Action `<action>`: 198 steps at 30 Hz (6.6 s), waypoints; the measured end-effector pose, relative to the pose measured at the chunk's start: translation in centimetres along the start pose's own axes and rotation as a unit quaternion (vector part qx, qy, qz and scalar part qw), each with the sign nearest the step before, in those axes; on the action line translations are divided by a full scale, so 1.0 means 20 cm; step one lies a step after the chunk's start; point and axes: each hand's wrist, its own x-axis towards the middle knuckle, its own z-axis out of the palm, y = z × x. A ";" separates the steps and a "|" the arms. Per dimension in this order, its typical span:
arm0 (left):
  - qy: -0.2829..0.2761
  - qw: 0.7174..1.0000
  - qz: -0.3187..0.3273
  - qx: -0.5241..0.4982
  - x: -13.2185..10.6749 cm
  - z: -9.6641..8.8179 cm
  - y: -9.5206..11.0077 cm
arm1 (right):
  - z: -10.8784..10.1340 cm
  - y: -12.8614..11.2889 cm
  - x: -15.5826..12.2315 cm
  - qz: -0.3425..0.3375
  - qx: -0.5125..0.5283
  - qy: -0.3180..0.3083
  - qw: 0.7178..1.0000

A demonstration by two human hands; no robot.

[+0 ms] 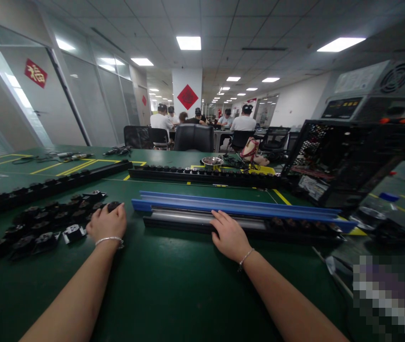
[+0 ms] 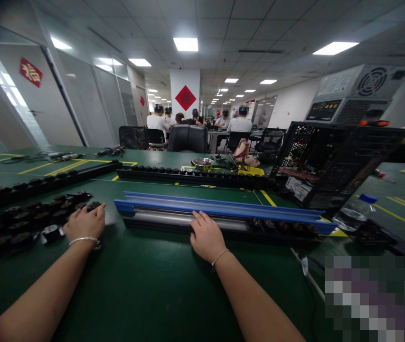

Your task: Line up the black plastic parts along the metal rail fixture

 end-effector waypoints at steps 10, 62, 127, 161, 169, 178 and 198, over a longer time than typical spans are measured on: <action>-0.011 0.989 -0.145 0.003 0.08 -0.03 -0.17 | 0.01 0.01 0.00 0.003 -0.006 -0.001 1.000; -0.150 0.853 0.498 -0.049 -0.36 0.08 0.34 | -0.26 0.41 -0.13 0.411 -0.233 0.050 0.880; -0.161 0.852 0.494 -0.058 -0.36 0.08 0.34 | -0.11 0.27 -0.06 0.269 -0.042 0.105 0.957; -0.153 0.854 0.495 -0.049 -0.36 0.09 0.34 | -0.04 0.23 -0.04 0.252 0.102 0.145 0.951; -0.157 0.854 0.494 -0.049 -0.36 0.09 0.34 | -0.04 0.21 -0.04 0.245 0.125 0.131 0.952; -0.157 0.854 0.493 -0.048 -0.36 0.08 0.34 | -0.04 0.19 -0.04 0.196 0.134 0.126 0.963; -0.158 0.855 0.492 -0.051 -0.36 0.09 0.35 | -0.02 0.19 -0.04 0.133 0.104 0.134 0.976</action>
